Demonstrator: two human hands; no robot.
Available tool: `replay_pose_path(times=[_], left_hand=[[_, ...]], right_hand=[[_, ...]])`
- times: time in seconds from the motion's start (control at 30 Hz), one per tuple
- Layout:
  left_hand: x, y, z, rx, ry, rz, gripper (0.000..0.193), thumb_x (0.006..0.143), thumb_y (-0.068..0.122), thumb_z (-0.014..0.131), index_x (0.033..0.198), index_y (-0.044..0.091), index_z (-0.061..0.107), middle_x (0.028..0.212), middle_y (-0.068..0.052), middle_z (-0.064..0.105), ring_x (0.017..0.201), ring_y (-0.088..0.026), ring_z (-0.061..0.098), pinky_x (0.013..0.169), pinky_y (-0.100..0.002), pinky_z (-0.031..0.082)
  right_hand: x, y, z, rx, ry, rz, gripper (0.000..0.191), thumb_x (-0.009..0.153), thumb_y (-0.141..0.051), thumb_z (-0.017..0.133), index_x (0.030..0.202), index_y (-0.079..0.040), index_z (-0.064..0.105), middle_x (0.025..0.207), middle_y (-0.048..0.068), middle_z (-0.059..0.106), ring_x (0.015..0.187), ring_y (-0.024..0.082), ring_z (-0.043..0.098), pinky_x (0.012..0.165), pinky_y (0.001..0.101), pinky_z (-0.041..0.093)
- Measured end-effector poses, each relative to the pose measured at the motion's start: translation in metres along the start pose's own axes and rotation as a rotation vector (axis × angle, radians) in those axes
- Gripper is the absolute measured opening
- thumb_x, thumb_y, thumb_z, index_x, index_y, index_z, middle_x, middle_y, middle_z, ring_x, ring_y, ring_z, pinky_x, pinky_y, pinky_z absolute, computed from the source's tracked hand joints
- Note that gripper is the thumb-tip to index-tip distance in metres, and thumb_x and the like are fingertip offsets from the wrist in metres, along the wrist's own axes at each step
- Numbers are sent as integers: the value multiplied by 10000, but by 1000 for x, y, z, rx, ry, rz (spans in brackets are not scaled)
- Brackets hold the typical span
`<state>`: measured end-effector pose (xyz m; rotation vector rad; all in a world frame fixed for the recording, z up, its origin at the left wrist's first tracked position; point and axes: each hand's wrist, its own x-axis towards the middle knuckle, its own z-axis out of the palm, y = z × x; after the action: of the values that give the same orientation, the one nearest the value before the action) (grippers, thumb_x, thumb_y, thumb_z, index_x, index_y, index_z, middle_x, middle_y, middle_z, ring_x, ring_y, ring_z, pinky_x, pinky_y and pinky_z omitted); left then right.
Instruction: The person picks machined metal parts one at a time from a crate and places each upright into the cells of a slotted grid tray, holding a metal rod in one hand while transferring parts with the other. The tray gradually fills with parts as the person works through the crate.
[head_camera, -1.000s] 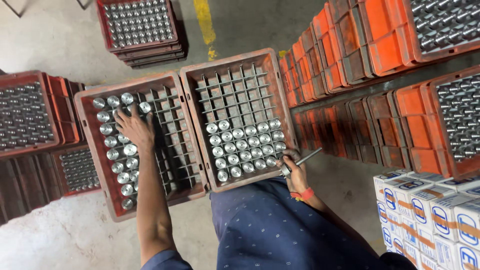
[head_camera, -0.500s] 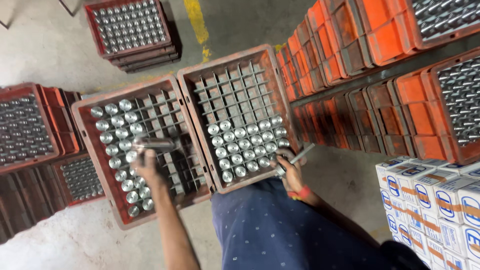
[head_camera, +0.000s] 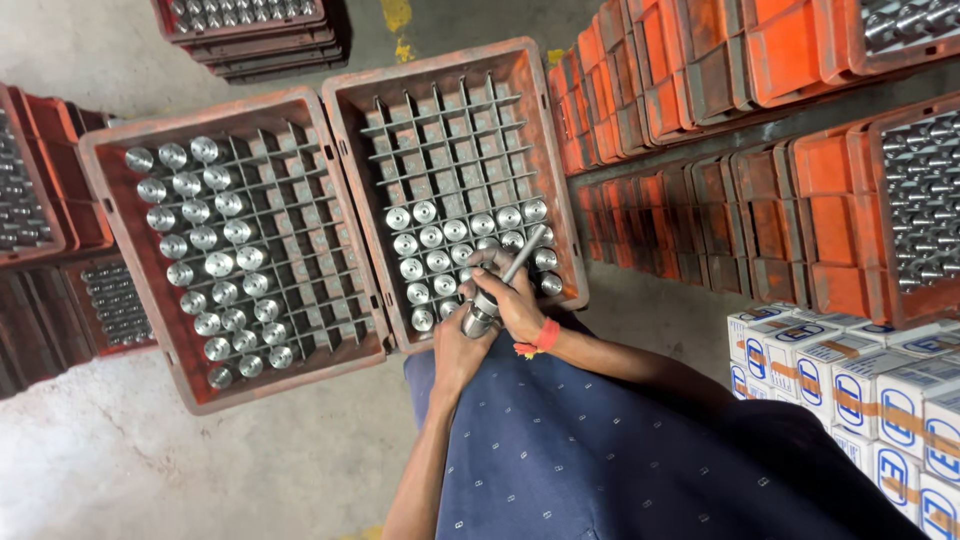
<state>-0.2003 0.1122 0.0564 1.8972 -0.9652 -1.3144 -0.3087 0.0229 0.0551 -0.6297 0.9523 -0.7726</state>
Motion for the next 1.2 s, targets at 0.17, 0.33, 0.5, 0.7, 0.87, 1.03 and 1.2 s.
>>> replay_pose_path(times=[0.17,0.33,0.5,0.7,0.87,1.03,1.2], left_hand=[[14,-13,9,-62,-167,29,397,684,156,821,1032,5,701,892,-161,759,813,-268,742,752,-392,573],[21,-11,11,-91,-311,-141,419,762,257,825,1076,-6,739,894,-186,766,775,-261,722,733,-411,573],[42,0,-5,251,-13,62,576,773,398,863,1221,74,701,932,-204,766,855,-310,762,784,-396,592],[103,-1,-22,431,245,271,595,927,363,745,1455,149,575,1101,-189,700,894,-381,713,756,-477,572],[131,-3,-21,523,350,624,485,935,155,710,1406,107,606,1280,-224,635,1043,-395,671,837,-465,569],[104,-11,-19,249,409,667,311,946,68,706,1254,102,682,1238,-178,681,1079,-369,687,903,-432,556],[51,-39,-68,213,644,535,235,955,129,733,1186,97,713,1125,-126,734,1010,-326,717,884,-415,559]], right_hand=[[-9,1,-19,-125,-243,-39,77,1053,-50,580,1126,-35,598,905,43,615,849,122,633,785,272,532],[16,17,-42,78,-61,120,176,980,-13,601,1153,-47,603,885,38,614,796,159,647,739,308,559],[50,0,-90,299,188,-66,179,964,15,594,1136,-16,634,918,71,661,799,183,659,736,320,554],[42,-18,-125,337,222,-151,157,988,3,572,1125,-20,645,853,89,640,787,196,660,717,331,552],[24,-4,-112,319,208,-124,140,994,-3,580,1121,-22,634,832,106,631,795,213,673,717,348,559],[20,12,-114,301,210,-24,186,956,9,582,1132,-27,627,923,103,667,813,207,672,743,361,573],[16,30,-128,361,232,106,174,1002,-86,588,1144,-2,641,937,141,673,857,231,684,803,381,582]])
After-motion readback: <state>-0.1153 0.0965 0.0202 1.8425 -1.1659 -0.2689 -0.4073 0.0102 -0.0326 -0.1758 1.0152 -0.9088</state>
